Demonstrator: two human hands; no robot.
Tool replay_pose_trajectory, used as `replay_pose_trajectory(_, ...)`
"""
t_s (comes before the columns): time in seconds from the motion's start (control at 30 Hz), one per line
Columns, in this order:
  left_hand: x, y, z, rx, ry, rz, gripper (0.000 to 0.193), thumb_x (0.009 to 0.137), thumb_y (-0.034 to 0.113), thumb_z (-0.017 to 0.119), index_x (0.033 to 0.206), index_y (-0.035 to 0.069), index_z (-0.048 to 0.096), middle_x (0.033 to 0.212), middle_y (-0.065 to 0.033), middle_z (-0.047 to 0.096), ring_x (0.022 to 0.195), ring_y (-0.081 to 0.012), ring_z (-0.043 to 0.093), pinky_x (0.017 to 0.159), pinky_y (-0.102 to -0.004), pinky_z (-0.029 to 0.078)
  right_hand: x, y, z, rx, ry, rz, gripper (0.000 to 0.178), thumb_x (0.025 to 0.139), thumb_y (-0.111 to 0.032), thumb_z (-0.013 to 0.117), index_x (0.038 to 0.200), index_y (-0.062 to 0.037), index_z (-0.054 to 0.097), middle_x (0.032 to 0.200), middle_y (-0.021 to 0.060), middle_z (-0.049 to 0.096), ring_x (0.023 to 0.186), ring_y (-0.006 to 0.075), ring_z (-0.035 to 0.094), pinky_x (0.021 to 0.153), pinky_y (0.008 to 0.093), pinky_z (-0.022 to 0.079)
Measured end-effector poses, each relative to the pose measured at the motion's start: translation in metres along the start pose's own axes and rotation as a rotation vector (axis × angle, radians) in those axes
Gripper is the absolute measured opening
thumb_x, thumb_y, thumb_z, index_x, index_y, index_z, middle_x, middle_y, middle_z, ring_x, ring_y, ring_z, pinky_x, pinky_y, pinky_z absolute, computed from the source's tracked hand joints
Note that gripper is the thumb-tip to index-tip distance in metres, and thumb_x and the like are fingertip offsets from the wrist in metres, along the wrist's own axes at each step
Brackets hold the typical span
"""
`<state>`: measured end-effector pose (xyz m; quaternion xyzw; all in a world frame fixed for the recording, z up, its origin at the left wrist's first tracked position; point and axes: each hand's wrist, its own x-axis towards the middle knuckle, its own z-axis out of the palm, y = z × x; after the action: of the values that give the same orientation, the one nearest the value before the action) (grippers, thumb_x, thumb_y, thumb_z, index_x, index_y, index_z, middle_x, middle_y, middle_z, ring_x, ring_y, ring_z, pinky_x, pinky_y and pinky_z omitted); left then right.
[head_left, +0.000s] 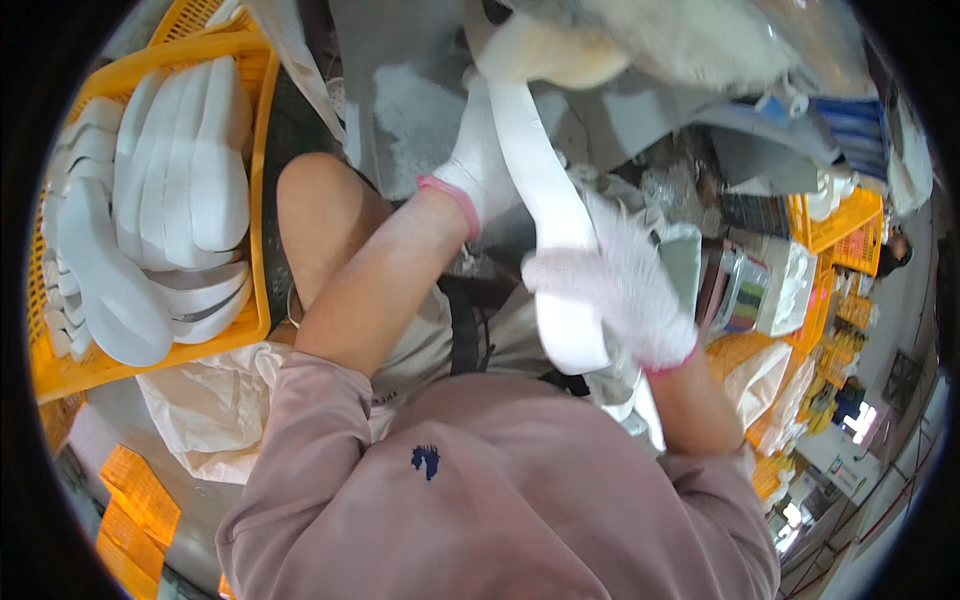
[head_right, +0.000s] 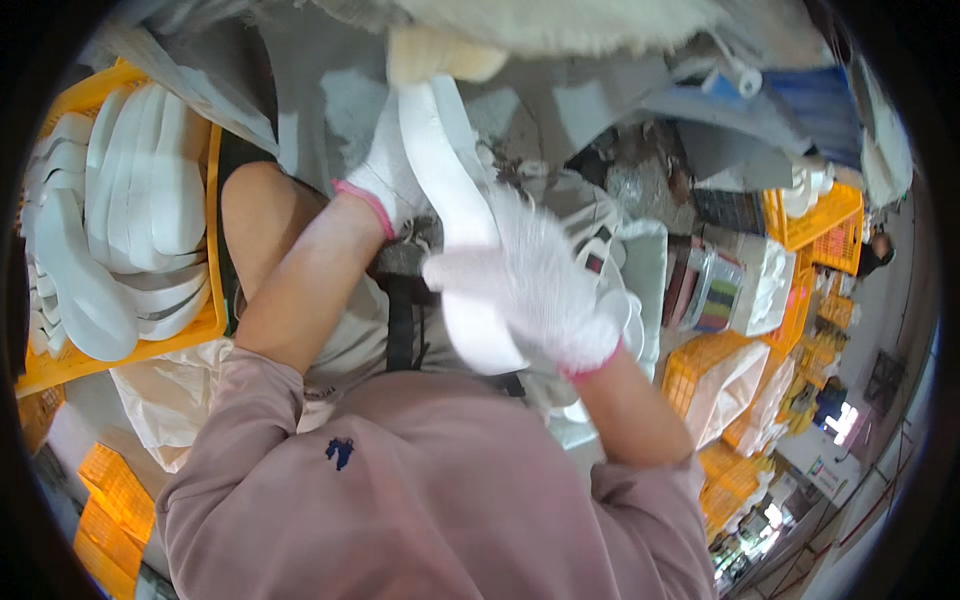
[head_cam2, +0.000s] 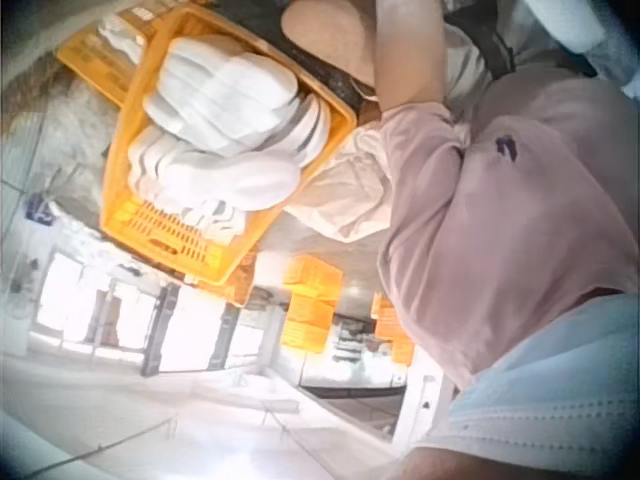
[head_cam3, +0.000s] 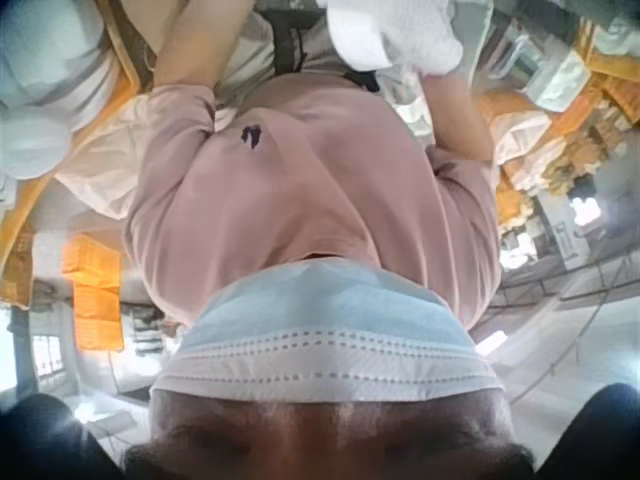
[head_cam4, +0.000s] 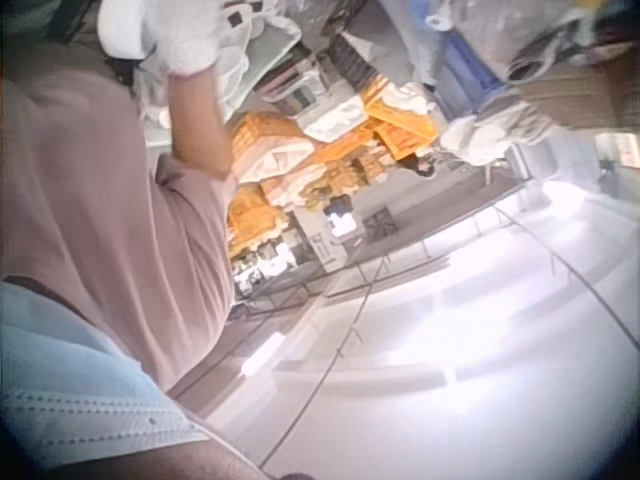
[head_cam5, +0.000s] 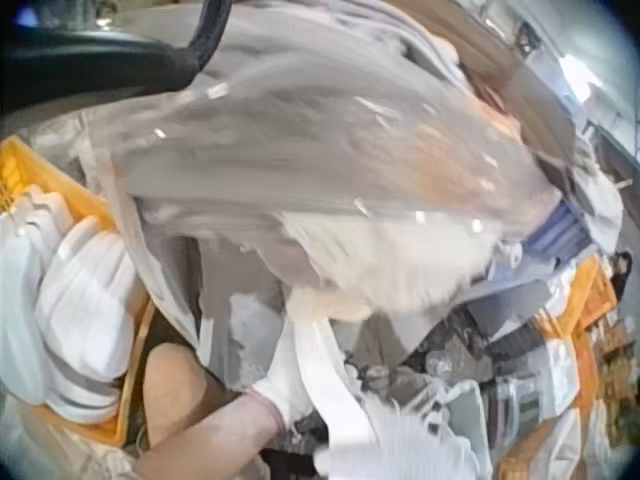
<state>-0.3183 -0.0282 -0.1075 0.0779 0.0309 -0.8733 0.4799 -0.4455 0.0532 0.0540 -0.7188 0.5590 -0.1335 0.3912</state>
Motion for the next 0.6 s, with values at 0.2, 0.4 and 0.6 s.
replay_pose_trajectory(0.2, 0.015, 0.001, 0.017, 0.267, 0.14, 0.399, 0.05, 0.109, 0.05, 0.042, 0.124, 0.008, 0.065, 0.117, -0.0155, 0.074, 0.109, -0.0338, 0.072, 0.098, -0.0455, 0.057, 0.049, 0.014, 0.0, 0.343, -0.311, 0.054, 0.044, 0.101, -0.02, 0.075, 0.14, -0.0019, 0.065, 0.112, 0.0054, 0.077, 0.095, 0.0147, 0.074, 0.079, 0.0302, 0.061)
replay_pose_trajectory(0.4, -0.014, -0.031, 0.003, 0.081, 0.124, 0.248, 0.049, 0.11, 0.048, 0.04, 0.127, 0.008, 0.065, 0.122, -0.0134, 0.073, 0.111, -0.0314, 0.071, 0.098, -0.045, 0.056, -0.033, -0.025, 0.016, 0.023, 0.141, 0.053, 0.051, 0.086, -0.026, 0.081, 0.128, -0.0016, 0.066, 0.12, 0.0218, 0.069, 0.108, 0.0421, 0.069, 0.092, 0.0468, 0.057)
replay_pose_trajectory(0.6, 0.001, -0.012, 0.009, 0.106, 0.126, 0.275, 0.049, 0.111, 0.045, 0.038, 0.13, 0.009, 0.065, 0.127, -0.0113, 0.072, 0.114, -0.0289, 0.07, 0.098, -0.0446, 0.056, -0.039, -0.025, 0.016, -0.18, 0.208, 0.107, 0.056, 0.079, -0.031, 0.087, 0.125, -0.0026, 0.07, 0.106, 0.0205, 0.072, 0.1, 0.0412, 0.072, 0.088, 0.0485, 0.058)
